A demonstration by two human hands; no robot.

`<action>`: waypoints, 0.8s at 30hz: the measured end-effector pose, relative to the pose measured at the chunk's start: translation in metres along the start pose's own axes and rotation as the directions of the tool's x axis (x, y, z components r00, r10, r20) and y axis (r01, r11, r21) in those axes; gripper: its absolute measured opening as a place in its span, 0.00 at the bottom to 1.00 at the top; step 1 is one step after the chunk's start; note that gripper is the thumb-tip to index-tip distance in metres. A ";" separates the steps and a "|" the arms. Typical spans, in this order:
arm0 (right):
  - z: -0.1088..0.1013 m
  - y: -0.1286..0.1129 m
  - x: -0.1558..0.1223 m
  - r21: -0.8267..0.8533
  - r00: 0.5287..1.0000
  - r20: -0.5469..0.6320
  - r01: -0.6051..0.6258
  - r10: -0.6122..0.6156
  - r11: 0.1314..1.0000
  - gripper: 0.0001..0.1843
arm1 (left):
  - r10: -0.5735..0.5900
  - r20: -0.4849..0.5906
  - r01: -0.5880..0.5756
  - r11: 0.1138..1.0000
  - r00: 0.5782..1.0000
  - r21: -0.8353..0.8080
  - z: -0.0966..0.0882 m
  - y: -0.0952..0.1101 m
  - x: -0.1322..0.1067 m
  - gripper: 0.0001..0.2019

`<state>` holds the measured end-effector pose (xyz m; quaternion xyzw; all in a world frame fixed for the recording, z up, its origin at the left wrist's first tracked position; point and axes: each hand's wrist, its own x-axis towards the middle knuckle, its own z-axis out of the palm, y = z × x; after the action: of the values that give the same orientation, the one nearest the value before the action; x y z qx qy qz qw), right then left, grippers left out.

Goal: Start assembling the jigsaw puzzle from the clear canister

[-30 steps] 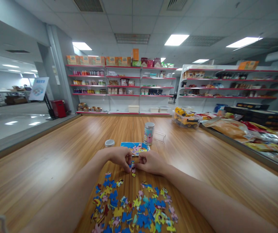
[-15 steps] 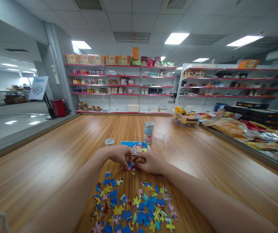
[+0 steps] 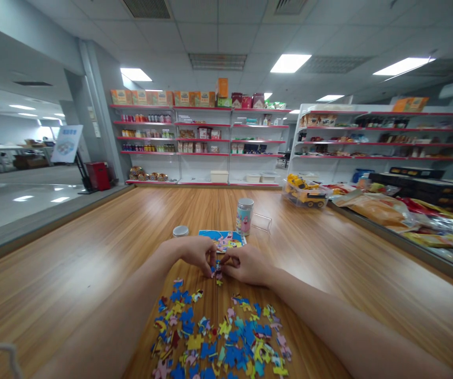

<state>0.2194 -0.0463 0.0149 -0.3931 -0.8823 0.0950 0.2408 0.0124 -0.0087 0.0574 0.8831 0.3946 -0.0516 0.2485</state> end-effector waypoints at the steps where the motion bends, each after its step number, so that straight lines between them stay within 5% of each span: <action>1: 0.000 0.000 0.000 -0.004 1.000 -0.003 -0.001 0.001 1.000 0.07 | -0.003 -0.010 0.003 1.000 1.000 0.010 0.000 0.000 0.000 0.12; 24: 0.001 0.001 0.000 -0.026 0.999 -0.005 -0.034 0.033 0.999 0.08 | -0.036 -0.098 0.038 0.999 0.995 0.020 -0.001 0.004 0.000 0.08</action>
<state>0.2196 -0.0457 0.0140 -0.4111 -0.8762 0.0869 0.2360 0.0154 -0.0100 0.0598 0.8797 0.4221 -0.0173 0.2184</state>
